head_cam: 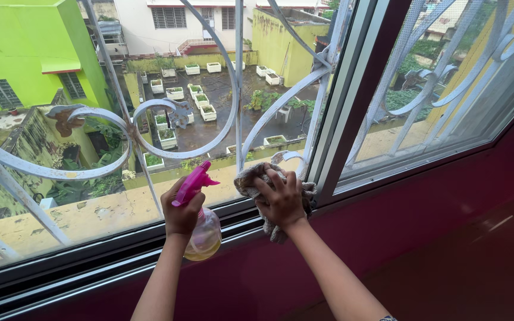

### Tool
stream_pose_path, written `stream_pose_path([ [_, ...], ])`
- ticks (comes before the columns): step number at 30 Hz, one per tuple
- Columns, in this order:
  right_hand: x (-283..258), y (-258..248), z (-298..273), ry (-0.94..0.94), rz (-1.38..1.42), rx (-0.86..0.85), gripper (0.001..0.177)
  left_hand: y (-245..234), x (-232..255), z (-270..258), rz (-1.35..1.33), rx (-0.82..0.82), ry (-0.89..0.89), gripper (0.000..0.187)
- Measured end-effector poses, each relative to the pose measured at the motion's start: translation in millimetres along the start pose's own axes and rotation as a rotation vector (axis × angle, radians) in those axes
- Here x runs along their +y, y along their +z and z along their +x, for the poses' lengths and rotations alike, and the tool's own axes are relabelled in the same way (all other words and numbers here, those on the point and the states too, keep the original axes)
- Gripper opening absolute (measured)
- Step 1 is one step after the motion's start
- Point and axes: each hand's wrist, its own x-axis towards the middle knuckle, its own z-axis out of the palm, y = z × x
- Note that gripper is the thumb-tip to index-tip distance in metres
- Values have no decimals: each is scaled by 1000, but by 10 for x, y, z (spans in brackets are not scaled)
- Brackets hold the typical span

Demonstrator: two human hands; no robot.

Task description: The person cleans a glass window by spraying liquid from a bottle and wiping the surface with a cloth.

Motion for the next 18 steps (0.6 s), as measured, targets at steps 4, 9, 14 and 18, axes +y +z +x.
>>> stream_pose_path([
  [4, -14, -43, 38, -2, -3, -48, 51, -1, 35, 8, 6, 4, 13, 29],
  [9, 4, -115, 83, -8, 105, -197, 45, 4, 42, 2, 16, 5, 12, 29],
  [14, 8, -169, 131, 6, 116, -339, 44, 17, 7, 0, -5, 15, 9, 30],
  [18, -50, -229, 168, 24, 103, -412, 50, 23, -32, 1, 1, 23, 0, 26],
])
